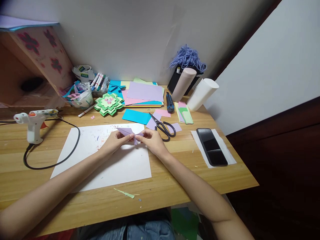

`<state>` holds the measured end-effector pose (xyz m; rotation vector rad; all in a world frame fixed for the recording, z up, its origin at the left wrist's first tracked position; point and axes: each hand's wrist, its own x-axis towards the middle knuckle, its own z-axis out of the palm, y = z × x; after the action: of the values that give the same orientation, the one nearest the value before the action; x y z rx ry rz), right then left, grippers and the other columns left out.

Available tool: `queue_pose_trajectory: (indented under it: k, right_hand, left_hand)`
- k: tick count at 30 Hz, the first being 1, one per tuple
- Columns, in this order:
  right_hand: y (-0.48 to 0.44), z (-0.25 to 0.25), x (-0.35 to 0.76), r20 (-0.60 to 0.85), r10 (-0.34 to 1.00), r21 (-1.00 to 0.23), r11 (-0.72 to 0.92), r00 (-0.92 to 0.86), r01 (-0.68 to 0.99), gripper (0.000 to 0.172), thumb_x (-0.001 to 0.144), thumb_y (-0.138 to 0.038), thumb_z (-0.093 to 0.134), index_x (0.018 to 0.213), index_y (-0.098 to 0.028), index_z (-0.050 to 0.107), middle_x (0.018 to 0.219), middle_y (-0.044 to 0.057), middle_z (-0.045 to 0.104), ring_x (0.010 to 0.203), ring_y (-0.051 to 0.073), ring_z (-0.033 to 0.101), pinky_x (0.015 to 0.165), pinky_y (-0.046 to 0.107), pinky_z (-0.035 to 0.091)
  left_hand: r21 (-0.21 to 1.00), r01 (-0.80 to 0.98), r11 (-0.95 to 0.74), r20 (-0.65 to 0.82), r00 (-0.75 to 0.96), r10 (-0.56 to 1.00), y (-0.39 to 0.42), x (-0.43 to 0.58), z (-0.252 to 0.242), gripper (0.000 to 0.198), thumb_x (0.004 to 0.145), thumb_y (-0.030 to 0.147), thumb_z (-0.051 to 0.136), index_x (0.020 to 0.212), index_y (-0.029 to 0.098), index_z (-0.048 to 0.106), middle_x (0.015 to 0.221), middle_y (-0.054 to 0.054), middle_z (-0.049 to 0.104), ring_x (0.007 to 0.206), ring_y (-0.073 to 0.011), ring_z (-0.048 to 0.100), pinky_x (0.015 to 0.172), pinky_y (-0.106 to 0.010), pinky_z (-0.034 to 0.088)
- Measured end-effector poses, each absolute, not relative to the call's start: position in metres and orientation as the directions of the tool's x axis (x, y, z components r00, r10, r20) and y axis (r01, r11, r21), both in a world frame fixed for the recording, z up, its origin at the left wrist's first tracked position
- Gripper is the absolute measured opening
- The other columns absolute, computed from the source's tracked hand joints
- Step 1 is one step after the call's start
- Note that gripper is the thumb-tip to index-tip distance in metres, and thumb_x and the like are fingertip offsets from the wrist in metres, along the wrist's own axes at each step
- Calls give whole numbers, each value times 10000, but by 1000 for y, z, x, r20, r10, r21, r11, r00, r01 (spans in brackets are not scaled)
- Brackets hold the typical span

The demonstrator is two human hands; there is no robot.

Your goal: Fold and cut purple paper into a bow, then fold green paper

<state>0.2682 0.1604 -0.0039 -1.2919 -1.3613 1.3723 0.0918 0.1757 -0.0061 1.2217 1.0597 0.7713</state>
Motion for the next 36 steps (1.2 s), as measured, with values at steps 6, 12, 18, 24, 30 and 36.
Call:
queue_pose_trajectory:
  k: [6,12,18,24,30,36]
  right_hand:
    - [159,-6,267,-111,981,-981,-82,-159,176,270,713,-422,659,676,-158,614,625,-6,586,589,111,510,592,250,404]
    - [161,-3,269,-186,963,-983,-181,-197,41,285,641,-411,726,758,-160,658,702,11,643,646,122,576,659,262,470]
    - [164,-5,275,-251,939,-965,-263,-236,-18,260,582,-334,776,741,-153,677,697,18,675,642,121,616,678,264,493]
    - [161,-2,270,-264,945,-964,-266,-193,18,290,571,-338,781,748,-143,660,637,8,666,591,118,617,639,262,498]
    - [162,3,271,-243,944,-968,-249,-223,-2,299,645,-400,727,800,-152,662,711,29,686,635,130,639,656,265,512]
    - [162,-1,271,-159,969,-987,-151,-189,56,252,695,-404,690,722,-158,642,669,16,651,616,122,605,627,252,489]
  left_hand:
    - [973,125,195,-227,349,909,176,92,-6,383,686,454,670,876,122,689,932,-127,705,871,-251,636,797,-358,472]
    - [975,85,205,-221,317,922,176,93,-7,392,687,448,669,885,111,684,947,-123,706,889,-253,637,809,-355,471]
    - [973,74,218,-230,291,929,175,94,-4,378,675,440,682,882,124,692,946,-116,711,896,-254,638,809,-358,481]
    - [975,117,187,-216,326,920,173,95,4,333,660,427,688,794,123,707,838,-98,720,809,-236,641,722,-308,485]
    - [970,157,184,-222,276,935,173,95,2,324,672,442,671,752,129,694,797,-74,713,734,-200,624,655,-274,465]
    - [975,110,195,-219,304,927,175,95,-3,364,688,475,652,805,133,692,846,-88,712,793,-215,629,721,-304,483]
